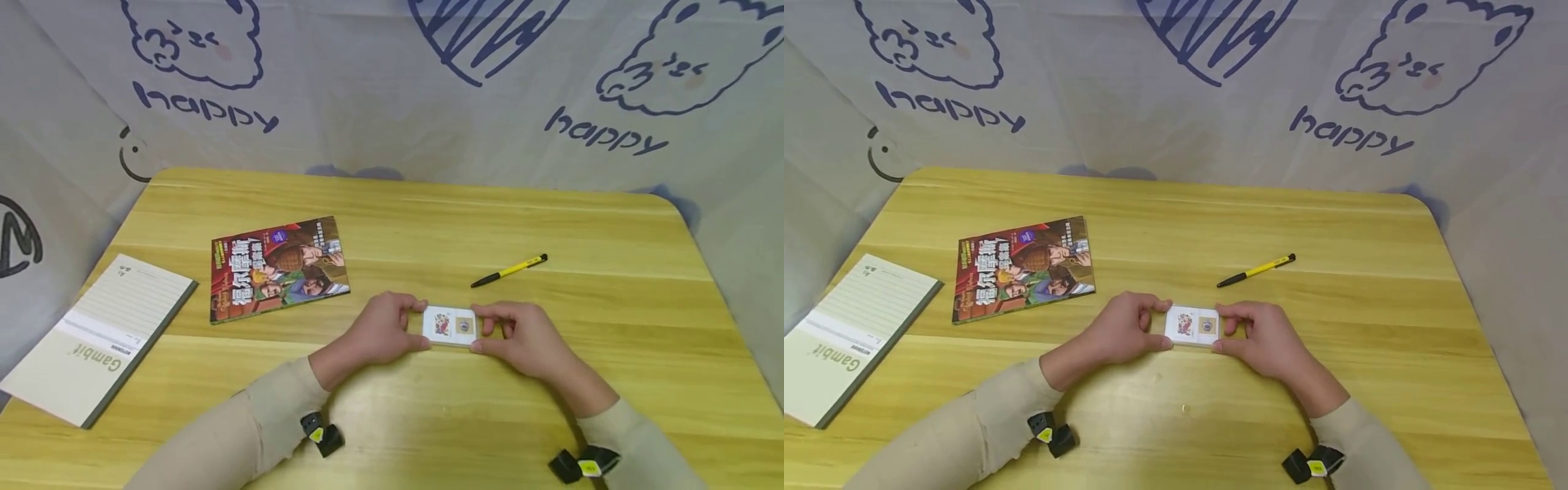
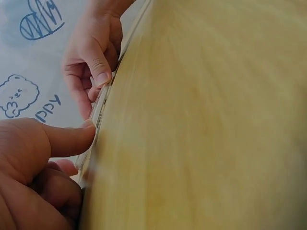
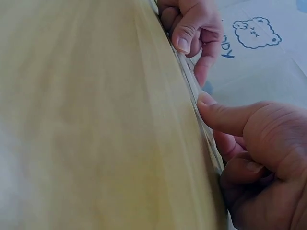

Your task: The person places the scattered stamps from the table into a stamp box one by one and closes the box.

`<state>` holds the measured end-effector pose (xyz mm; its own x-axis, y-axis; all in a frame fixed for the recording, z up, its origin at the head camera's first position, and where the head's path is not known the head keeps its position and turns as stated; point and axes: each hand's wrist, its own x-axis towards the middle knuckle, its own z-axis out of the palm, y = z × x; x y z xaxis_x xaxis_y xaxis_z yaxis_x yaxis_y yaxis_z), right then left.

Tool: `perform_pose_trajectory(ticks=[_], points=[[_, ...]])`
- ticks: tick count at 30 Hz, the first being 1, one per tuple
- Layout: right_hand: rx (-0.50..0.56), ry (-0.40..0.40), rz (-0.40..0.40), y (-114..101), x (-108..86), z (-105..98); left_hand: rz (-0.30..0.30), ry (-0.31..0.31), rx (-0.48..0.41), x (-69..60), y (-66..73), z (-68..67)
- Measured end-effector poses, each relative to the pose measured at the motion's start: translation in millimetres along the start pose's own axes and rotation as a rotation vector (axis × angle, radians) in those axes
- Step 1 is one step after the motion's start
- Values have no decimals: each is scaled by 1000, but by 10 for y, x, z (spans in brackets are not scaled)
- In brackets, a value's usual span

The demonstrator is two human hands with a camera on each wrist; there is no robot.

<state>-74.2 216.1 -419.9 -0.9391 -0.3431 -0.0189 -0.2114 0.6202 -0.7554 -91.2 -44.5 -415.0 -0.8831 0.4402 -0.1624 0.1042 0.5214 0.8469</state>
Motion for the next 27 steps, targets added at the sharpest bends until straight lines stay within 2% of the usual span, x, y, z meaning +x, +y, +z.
perform_pose_trajectory(ticks=[9,15,27], points=[[-25,-19,20,-28,30,9,6,-14,21,0,4,14],[-20,-23,33,-20,34,-3,37,-35,12,-11,13,4],[89,-20,23,53,-19,-5,27,-16,14,10,-53,24]])
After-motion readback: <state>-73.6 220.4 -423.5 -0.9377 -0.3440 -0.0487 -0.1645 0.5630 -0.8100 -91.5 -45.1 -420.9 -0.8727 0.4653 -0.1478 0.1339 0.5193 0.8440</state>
